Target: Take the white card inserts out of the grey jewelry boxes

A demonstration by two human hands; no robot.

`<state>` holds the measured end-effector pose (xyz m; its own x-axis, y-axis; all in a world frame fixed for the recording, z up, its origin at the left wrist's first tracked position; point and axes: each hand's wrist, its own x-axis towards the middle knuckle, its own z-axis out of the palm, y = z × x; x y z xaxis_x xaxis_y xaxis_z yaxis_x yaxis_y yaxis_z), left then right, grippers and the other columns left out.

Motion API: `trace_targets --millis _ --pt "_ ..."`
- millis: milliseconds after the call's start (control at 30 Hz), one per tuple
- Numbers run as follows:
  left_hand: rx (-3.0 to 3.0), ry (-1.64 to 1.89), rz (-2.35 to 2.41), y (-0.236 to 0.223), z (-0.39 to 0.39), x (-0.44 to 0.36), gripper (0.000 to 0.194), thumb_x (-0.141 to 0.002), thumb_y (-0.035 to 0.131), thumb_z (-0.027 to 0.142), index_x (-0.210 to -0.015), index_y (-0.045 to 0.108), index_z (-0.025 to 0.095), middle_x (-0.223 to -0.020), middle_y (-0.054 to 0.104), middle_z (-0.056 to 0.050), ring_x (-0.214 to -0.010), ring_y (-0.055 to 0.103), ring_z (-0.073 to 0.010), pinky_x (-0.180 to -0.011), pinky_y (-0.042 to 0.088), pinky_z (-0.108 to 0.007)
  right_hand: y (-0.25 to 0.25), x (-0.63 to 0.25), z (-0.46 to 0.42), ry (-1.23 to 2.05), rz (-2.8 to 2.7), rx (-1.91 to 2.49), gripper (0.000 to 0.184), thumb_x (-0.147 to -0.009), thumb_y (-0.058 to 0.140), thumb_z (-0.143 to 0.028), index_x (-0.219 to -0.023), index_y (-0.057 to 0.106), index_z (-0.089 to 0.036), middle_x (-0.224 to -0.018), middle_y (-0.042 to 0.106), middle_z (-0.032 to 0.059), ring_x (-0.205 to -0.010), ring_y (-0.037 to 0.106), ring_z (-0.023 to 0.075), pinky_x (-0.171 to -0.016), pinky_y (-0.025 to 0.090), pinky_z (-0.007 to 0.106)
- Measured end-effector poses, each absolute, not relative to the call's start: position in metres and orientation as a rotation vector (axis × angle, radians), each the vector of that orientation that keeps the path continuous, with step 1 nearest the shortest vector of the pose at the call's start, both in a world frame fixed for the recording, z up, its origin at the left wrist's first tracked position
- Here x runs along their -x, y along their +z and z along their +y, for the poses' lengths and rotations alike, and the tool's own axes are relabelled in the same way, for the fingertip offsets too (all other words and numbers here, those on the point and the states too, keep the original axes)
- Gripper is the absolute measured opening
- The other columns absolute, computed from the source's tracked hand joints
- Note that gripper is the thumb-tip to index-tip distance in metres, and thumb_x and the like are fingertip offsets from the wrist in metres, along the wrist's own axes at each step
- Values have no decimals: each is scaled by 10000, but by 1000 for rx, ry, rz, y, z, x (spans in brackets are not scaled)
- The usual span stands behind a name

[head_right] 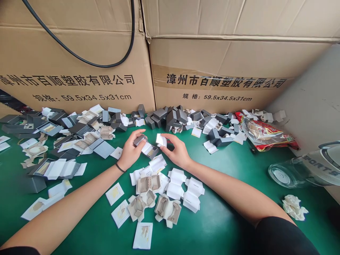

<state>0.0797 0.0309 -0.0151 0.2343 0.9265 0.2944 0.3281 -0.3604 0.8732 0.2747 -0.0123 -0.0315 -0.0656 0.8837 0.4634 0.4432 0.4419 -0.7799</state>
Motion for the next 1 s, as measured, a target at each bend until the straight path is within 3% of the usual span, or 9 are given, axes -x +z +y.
trace_targets --millis 233,467,800,1000 --pt "-2095 979 1134 -11 25 -80 223 -833 494 293 -1025 539 189 -1063 550 -69 -1003 538 -195 -895 426 -323 -32 -275 -13 630 -1673 1108 357 -832 570 -295 -1181 523 -238 -1204 563 62 -1088 554 181 -936 511 362" --pt "-2061 826 1034 -14 23 -80 354 -855 472 409 -1132 433 192 -1060 584 -84 -984 563 -212 -848 441 -332 -32 -274 -16 571 -1600 1067 340 -844 558 -357 -1164 522 -249 -1229 548 69 -1155 519 206 -949 505 383" --pt "-2217 948 992 -18 20 -79 554 -771 447 646 -1097 476 199 -1073 572 -91 -962 562 -217 -815 441 -302 -24 -272 -18 611 -1917 1010 375 -855 526 -377 -1204 498 -243 -1132 611 62 -999 602 194 -883 513 360" --pt "-2260 944 1000 -18 20 -79 633 -758 354 708 -1094 464 183 -1065 562 -110 -973 559 -230 -817 441 -309 -27 -272 -17 517 -1980 966 347 -850 538 -330 -1184 505 -241 -1142 598 74 -1055 567 204 -898 491 368"
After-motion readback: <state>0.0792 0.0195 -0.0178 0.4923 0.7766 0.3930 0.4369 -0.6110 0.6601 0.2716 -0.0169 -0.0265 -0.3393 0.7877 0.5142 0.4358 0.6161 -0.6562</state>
